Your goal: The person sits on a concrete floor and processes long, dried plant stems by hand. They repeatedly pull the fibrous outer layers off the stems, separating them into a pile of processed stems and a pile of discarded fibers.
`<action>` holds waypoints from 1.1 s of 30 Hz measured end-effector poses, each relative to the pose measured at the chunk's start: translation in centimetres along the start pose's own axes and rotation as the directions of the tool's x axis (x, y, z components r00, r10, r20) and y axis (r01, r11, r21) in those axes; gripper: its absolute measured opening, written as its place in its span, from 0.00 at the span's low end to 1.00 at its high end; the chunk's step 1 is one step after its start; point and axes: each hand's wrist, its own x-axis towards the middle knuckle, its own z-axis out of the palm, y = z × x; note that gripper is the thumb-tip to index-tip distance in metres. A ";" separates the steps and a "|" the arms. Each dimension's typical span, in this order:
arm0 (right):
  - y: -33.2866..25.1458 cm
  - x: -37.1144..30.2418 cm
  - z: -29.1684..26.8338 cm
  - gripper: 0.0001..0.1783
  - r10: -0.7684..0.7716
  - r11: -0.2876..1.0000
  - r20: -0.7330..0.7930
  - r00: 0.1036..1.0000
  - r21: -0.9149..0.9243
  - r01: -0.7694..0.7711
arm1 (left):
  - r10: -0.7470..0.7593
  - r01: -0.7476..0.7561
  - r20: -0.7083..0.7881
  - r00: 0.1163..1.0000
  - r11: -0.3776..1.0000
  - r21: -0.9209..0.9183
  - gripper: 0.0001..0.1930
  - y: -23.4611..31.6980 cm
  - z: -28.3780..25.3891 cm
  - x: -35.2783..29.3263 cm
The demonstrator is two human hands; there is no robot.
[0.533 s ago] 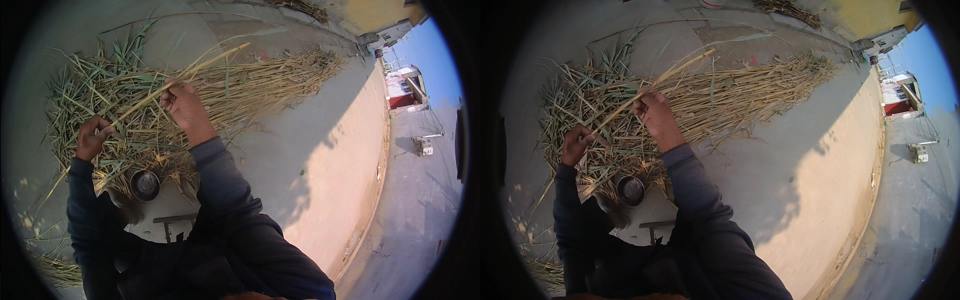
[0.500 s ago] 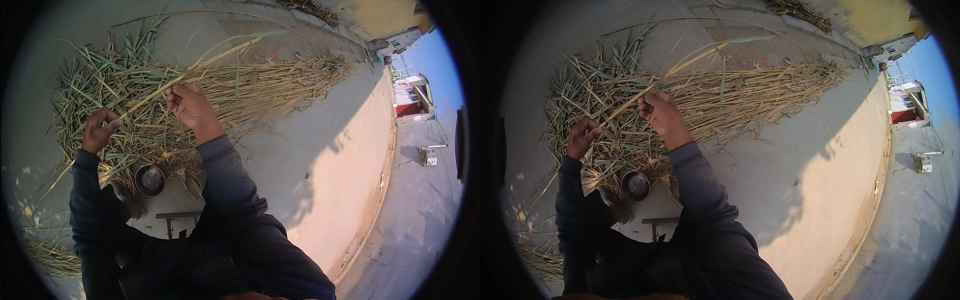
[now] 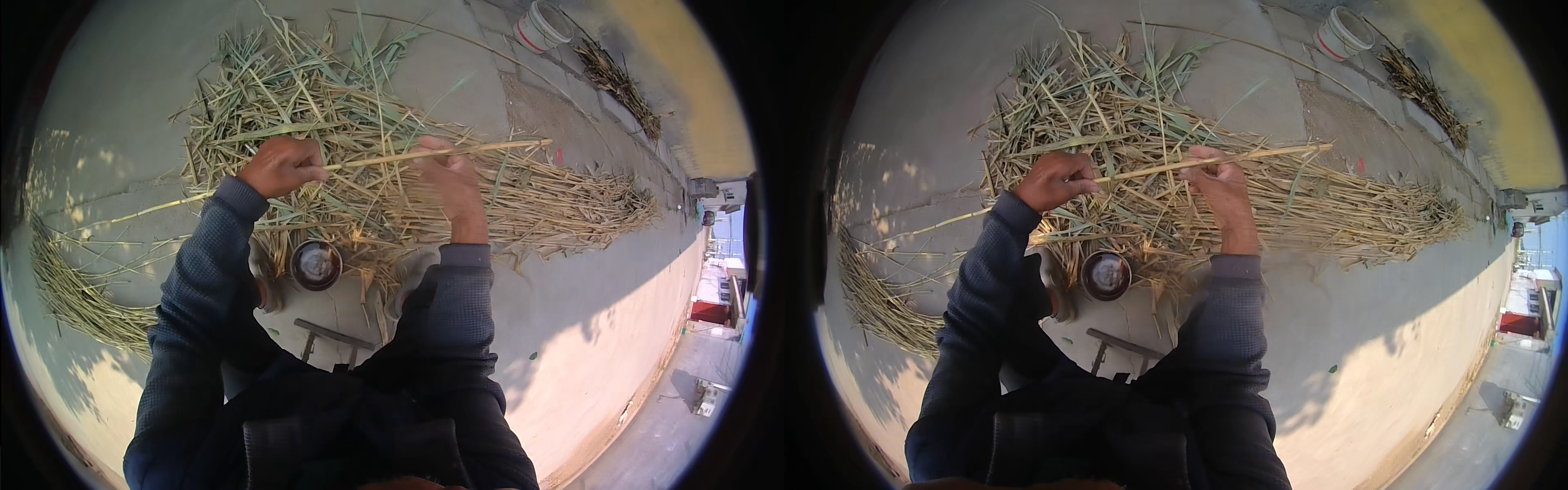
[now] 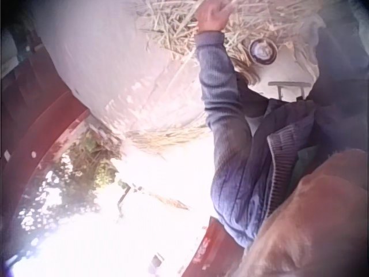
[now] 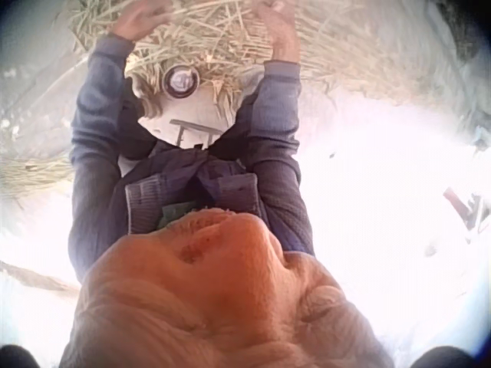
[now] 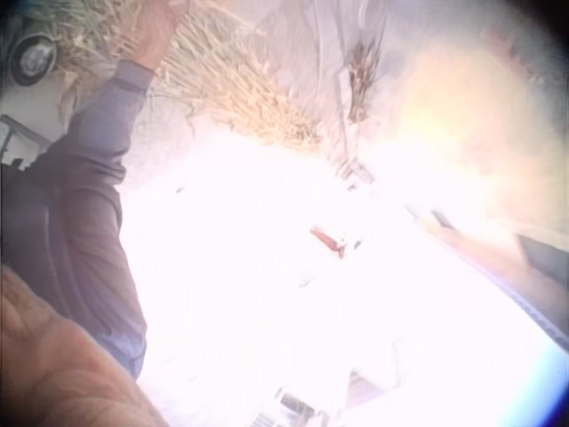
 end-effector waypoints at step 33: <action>0.2 -1.2 -0.7 0.13 -0.046 0.978 -0.401 0.915 0.167 0.122 | 0.121 0.156 -0.548 0.828 0.888 0.433 0.13 -4.4 -1.5 0.4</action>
